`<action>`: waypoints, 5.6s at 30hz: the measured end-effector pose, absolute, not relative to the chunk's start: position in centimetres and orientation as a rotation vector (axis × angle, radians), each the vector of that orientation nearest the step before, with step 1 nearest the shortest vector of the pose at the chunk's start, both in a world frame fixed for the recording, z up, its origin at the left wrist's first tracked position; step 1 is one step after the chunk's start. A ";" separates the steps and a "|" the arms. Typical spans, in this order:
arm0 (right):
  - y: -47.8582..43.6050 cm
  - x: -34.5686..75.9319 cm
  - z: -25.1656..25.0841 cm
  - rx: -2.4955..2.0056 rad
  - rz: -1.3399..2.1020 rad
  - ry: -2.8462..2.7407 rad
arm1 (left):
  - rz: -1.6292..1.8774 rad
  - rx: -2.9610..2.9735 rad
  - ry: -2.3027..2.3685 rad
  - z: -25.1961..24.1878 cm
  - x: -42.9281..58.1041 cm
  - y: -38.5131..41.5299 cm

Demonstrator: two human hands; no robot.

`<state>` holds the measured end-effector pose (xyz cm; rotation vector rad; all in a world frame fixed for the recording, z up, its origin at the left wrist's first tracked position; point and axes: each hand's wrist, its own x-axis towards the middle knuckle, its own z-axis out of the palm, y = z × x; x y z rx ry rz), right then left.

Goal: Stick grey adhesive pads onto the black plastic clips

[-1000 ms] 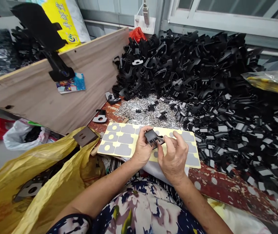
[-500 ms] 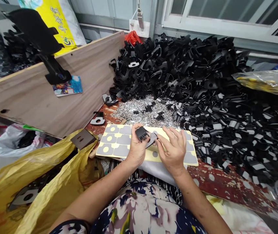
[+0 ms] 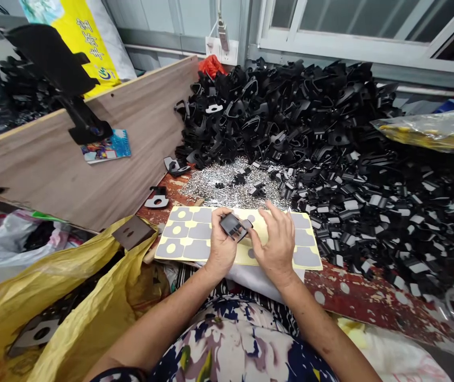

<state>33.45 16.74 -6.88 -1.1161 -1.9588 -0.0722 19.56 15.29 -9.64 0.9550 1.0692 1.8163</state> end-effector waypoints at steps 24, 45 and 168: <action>16.5 32.4 -6.7 -1.089 0.002 -2.111 | 1.892 1.441 1.301 -11.2 18.5 16.2; 17.0 32.9 -6.6 -1.155 0.234 -1.896 | 1.824 1.200 1.194 -10.1 19.1 16.2; 16.3 35.3 -6.0 -0.995 1.255 -1.502 | 1.241 1.006 1.065 -5.7 18.4 11.7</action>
